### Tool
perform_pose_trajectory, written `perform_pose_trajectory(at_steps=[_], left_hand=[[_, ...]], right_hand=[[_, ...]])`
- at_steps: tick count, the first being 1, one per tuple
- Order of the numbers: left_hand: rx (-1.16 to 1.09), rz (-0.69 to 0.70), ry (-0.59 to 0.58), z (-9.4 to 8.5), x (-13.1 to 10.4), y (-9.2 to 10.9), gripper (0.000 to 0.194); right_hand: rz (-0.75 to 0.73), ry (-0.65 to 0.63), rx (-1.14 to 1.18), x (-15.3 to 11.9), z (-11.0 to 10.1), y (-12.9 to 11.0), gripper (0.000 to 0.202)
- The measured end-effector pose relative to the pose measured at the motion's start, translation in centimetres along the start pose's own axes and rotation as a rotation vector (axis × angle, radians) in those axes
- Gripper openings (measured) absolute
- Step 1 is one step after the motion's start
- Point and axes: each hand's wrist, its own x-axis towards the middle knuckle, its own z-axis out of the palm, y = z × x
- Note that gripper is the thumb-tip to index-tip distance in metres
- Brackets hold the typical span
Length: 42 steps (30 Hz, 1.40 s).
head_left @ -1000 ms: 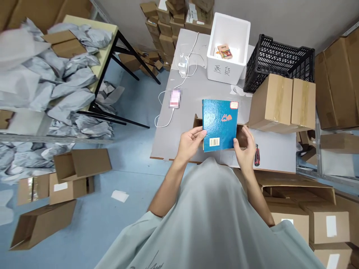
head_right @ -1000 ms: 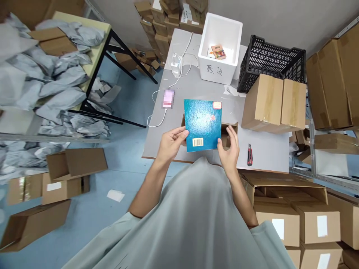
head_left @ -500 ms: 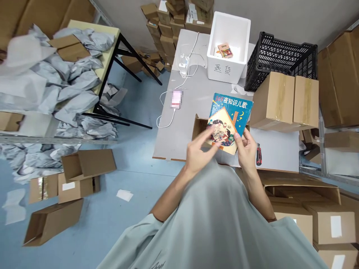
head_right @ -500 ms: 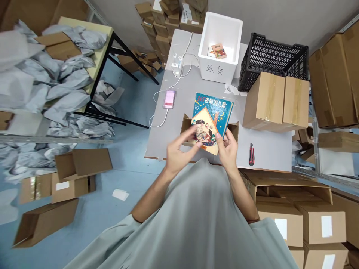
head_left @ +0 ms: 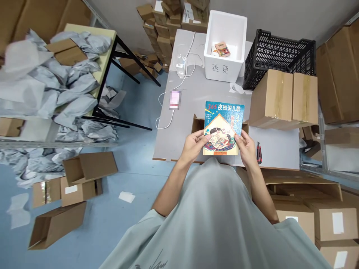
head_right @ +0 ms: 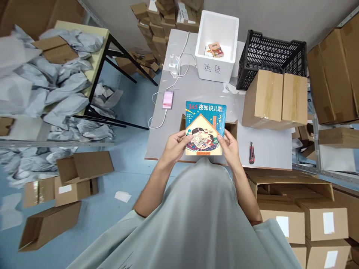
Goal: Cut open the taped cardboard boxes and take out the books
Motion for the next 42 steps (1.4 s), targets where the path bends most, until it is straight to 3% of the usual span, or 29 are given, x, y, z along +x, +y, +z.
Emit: perform_pose_trajectory(at_steps=[3, 6, 8, 11, 14, 17, 19, 23, 26, 30, 36, 39, 42], left_hand=[[0.052, 0.084, 0.095, 1.1, -0.2, 0.1, 0.065], [0.126, 0.174, 0.190, 2.9, -1.1, 0.2, 0.059], [0.201, 0.234, 0.159, 4.0, -1.9, 0.2, 0.056], [0.328, 0.338, 0.006, 4.9, -3.0, 0.4, 0.054], [0.405, 0.384, -0.107, 4.0, -2.8, 1.0, 0.048], [0.426, 0.399, 0.088, 1.6, -0.8, 1.9, 0.061], [0.377, 0.304, 0.143, 0.0, 0.8, 2.3, 0.078], [0.207, -0.025, -0.141, -1.5, 2.9, 2.3, 0.081], [0.187, -0.025, -0.120, -1.3, 3.0, 1.8, 0.076], [0.283, 0.142, -0.112, -1.5, 2.9, 2.0, 0.066], [0.762, 0.680, -0.163, -2.6, 3.2, 4.2, 0.012], [0.868, 0.870, -0.180, -2.9, 2.9, 3.9, 0.023], [0.893, 0.939, -0.162, -3.4, 2.6, 2.8, 0.023]], right_hand=[[-0.158, 0.136, -0.135, -0.7, 0.5, -0.7, 0.061], [-0.166, 0.042, -0.148, -2.2, 2.4, -1.4, 0.059], [-0.149, -0.009, -0.157, -2.8, 3.8, -1.5, 0.067], [-0.130, 0.112, -0.173, -2.2, 4.8, -1.3, 0.063], [-0.059, 0.161, -0.036, -0.3, 3.6, -1.0, 0.052], [0.062, 0.062, 0.122, 1.3, 1.5, -0.7, 0.061], [0.143, -0.001, 0.163, 1.7, 0.4, -0.4, 0.067], [0.222, -0.096, 0.164, 1.7, -0.4, 0.1, 0.071], [0.186, -0.164, 0.121, 1.9, -0.8, 0.3, 0.066], [0.044, -0.248, -0.062, 3.1, -2.3, -0.4, 0.056], [-0.349, -0.355, -0.366, 4.9, -4.1, -2.9, 0.041], [-0.493, -0.333, -0.450, 5.1, -4.3, -2.5, 0.033], [-0.536, -0.323, -0.456, 4.8, -4.3, -1.5, 0.032]])
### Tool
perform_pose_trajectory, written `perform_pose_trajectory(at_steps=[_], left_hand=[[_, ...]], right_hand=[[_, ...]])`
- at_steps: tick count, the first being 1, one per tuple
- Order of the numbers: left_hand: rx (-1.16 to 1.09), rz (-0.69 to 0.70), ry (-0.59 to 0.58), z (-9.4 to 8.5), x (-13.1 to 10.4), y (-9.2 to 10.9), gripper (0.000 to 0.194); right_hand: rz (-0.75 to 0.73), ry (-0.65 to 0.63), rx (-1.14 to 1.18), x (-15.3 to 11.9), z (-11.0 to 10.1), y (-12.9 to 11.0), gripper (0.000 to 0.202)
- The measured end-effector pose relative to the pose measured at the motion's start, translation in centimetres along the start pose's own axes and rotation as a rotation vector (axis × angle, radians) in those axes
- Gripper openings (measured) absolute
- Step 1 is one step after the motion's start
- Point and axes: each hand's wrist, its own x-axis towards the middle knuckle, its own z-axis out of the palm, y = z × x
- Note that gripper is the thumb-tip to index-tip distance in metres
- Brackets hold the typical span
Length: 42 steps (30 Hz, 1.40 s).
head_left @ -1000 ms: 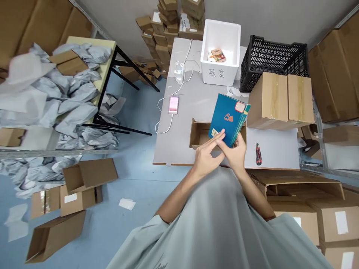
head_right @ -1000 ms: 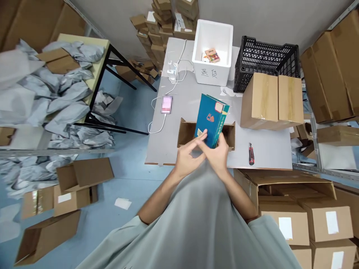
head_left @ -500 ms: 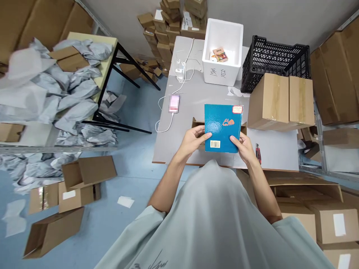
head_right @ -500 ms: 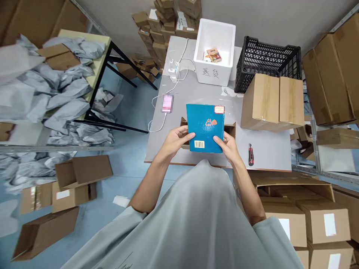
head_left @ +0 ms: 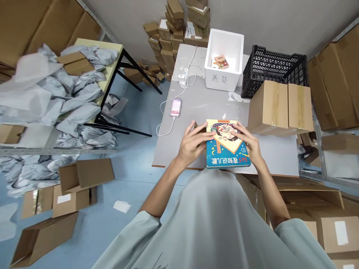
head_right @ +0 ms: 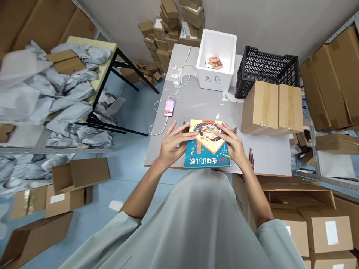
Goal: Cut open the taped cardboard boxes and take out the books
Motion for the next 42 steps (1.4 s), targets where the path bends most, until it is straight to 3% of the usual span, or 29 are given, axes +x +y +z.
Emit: perform_pose_trajectory(at_steps=[5, 9, 10, 11, 13, 16, 19, 22, 25, 31, 36, 40, 42], left_hand=[[-0.065, -0.099, -0.009, -0.1, -0.6, -0.2, 0.021], [-0.223, -0.285, 0.050, -0.1, 0.0, 0.0, 0.088], [-0.278, -0.330, 0.056, 0.1, 0.2, 0.0, 0.097], [-0.328, -0.368, 0.055, 0.2, 0.3, 0.0, 0.097], [-0.396, -0.433, 0.050, 0.5, 0.4, -0.1, 0.079], [-0.481, -0.537, 0.063, 0.5, 0.3, -0.3, 0.055], [-0.590, -0.601, 0.032, 0.0, 0.5, -0.2, 0.062], [-0.559, -0.649, -0.005, -0.6, 1.6, 0.3, 0.075], [-0.505, -0.737, -0.022, -0.8, 3.4, 0.4, 0.069], [-0.448, -0.892, -0.026, 0.3, 5.3, -1.1, 0.064], [-0.447, -0.862, -0.027, 0.6, 4.5, -1.2, 0.060], [-0.454, -0.730, -0.064, -0.4, 3.6, -0.5, 0.068], [-0.507, -0.651, -0.116, -0.8, 3.2, -0.3, 0.067]], right_hand=[[0.013, -0.027, 0.031, -0.4, -0.5, -0.6, 0.040], [0.195, -0.038, 0.057, 0.3, -1.2, -1.6, 0.059], [0.230, -0.035, 0.084, 0.4, -1.2, -1.7, 0.067], [0.254, -0.036, 0.117, 0.5, -1.1, -1.8, 0.075], [0.285, -0.039, 0.166, 0.5, -1.0, -1.7, 0.078], [0.339, -0.039, 0.222, 0.3, -1.1, -1.5, 0.053], [0.362, -0.048, 0.318, 0.4, -1.4, -1.8, 0.052], [0.379, -0.013, 0.328, 1.3, -1.2, -2.4, 0.058], [0.452, 0.033, 0.342, 2.8, -0.7, -2.7, 0.056], [0.569, 0.061, 0.362, 4.8, 0.4, -1.7, 0.074], [0.573, 0.036, 0.393, 3.6, 0.4, -1.2, 0.068], [0.600, -0.030, 0.547, 1.9, 0.0, -0.9, 0.075], [0.589, 0.006, 0.554, 1.1, 0.0, -0.3, 0.078]])
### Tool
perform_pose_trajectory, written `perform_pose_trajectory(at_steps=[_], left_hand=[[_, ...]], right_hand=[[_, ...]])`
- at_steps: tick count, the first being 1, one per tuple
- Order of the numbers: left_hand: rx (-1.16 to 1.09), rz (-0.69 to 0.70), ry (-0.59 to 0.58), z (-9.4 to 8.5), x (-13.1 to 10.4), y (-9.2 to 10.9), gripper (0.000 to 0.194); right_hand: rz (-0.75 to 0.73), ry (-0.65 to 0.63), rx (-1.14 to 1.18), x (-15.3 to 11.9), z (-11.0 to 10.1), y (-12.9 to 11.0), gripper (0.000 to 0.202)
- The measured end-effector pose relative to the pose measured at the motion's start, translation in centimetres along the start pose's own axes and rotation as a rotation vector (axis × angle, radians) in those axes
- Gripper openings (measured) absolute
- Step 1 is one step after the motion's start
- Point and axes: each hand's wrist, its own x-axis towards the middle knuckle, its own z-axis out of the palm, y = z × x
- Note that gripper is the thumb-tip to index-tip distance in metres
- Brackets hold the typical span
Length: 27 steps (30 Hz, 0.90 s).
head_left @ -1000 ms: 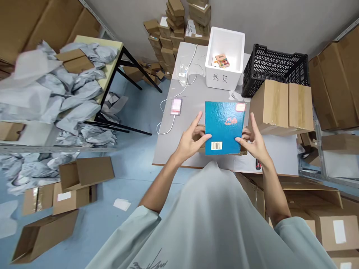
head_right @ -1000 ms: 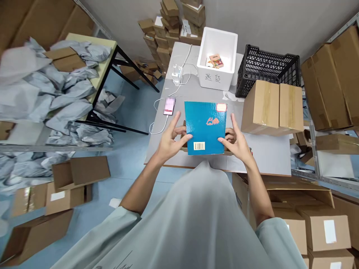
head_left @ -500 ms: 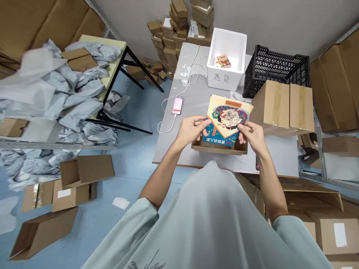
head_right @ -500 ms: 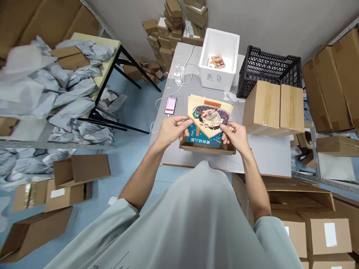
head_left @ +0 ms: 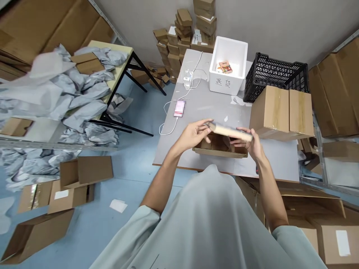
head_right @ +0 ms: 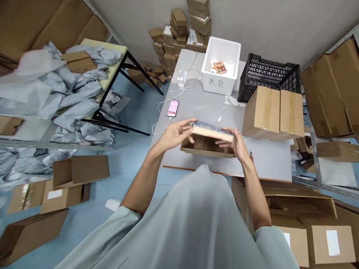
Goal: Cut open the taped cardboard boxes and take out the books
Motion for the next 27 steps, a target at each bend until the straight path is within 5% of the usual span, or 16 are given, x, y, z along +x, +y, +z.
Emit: perform_pose_trajectory(at_steps=[4, 8, 12, 15, 18, 21, 25, 27], left_hand=[[-0.141, 0.014, -0.043, 1.1, -0.9, -0.7, 0.065], [-0.137, 0.025, 0.156, 4.7, -2.1, -1.4, 0.095], [0.186, 0.077, 0.320, 9.4, -4.1, -1.0, 0.085], [0.322, 0.194, 0.227, 11.8, -4.9, -0.7, 0.078], [0.300, 0.236, 0.161, 11.7, -4.1, -0.9, 0.073], [0.219, 0.092, 0.277, 10.2, -2.4, -1.3, 0.074], [-0.256, -0.351, -0.020, 9.7, -0.4, -1.4, 0.078], [-0.416, -0.472, -0.066, 10.4, 0.3, -1.2, 0.073]], right_hand=[[-0.100, 0.046, -0.107, -0.1, 0.0, 2.6, 0.071], [-0.137, 0.067, -0.149, -0.2, 1.7, 4.5, 0.077], [-0.172, 0.162, -0.066, -1.3, 4.4, 4.1, 0.077], [-0.169, 0.227, 0.000, -2.3, 5.0, 3.4, 0.072], [-0.104, 0.335, 0.092, -2.8, 3.5, 3.2, 0.060], [-0.030, 0.299, 0.218, -3.0, 1.0, 3.2, 0.059], [-0.027, 0.285, 0.254, -2.8, -1.3, 2.7, 0.061], [-0.055, 0.292, 0.223, -2.7, -2.1, 2.5, 0.061]])
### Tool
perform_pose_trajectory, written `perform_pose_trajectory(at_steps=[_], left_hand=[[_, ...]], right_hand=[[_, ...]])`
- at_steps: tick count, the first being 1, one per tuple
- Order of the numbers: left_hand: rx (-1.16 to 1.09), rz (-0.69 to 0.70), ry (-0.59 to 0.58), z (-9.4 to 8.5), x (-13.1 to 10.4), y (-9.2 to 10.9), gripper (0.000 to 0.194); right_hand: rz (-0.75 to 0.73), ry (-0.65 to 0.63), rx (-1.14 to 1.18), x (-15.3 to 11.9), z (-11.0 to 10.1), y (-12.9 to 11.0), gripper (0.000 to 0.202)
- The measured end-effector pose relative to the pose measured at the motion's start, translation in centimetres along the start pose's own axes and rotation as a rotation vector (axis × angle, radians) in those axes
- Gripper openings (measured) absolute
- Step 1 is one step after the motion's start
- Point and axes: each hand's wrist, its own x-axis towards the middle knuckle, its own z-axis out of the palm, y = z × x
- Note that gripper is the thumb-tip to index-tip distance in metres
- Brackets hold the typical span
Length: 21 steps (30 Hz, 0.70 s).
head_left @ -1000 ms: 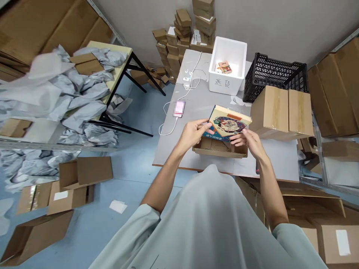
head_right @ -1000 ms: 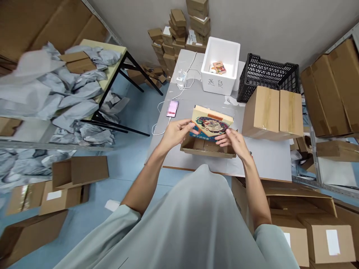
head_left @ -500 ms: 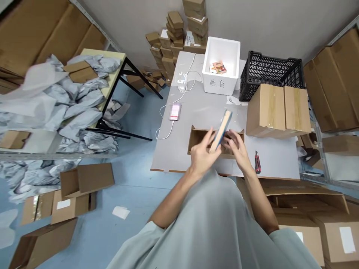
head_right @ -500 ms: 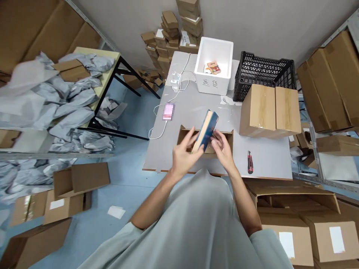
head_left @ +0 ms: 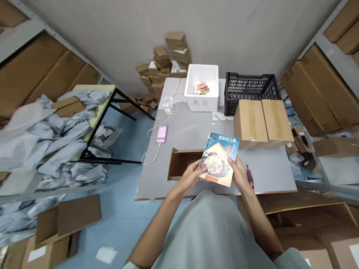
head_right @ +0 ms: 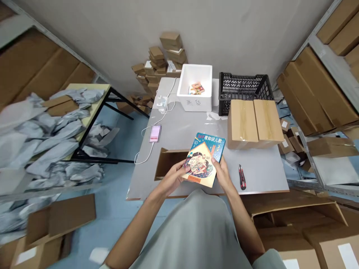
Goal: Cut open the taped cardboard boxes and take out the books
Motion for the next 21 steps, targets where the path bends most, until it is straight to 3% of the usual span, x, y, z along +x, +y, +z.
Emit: perform_pose_trajectory(at_steps=[2, 6, 9, 12, 16, 21], left_hand=[[-0.082, -0.008, 0.054, 1.0, 0.7, 0.3, 0.070], [-0.052, 0.038, 0.140, 2.3, 2.0, 1.6, 0.078], [0.017, 0.056, 0.113, 2.2, 3.1, 3.2, 0.080], [0.072, 0.050, 0.007, 1.9, 5.5, 5.2, 0.079], [0.084, 0.122, -0.059, 3.3, 12.5, 8.1, 0.069], [-0.075, 0.151, 0.008, 8.8, 24.1, 12.7, 0.038]], right_hand=[[0.012, -0.056, -0.027, 0.3, -0.6, -0.3, 0.062], [0.177, -0.196, -0.018, 0.6, -1.9, -0.2, 0.066], [0.193, -0.154, 0.062, 1.7, -2.2, 0.0, 0.062], [0.144, -0.086, 0.107, 4.2, -2.5, -0.7, 0.058], [-0.006, 0.049, 0.101, 10.5, -4.6, -3.1, 0.062], [-0.185, 0.134, 0.027, 22.0, -8.4, -8.2, 0.055]])
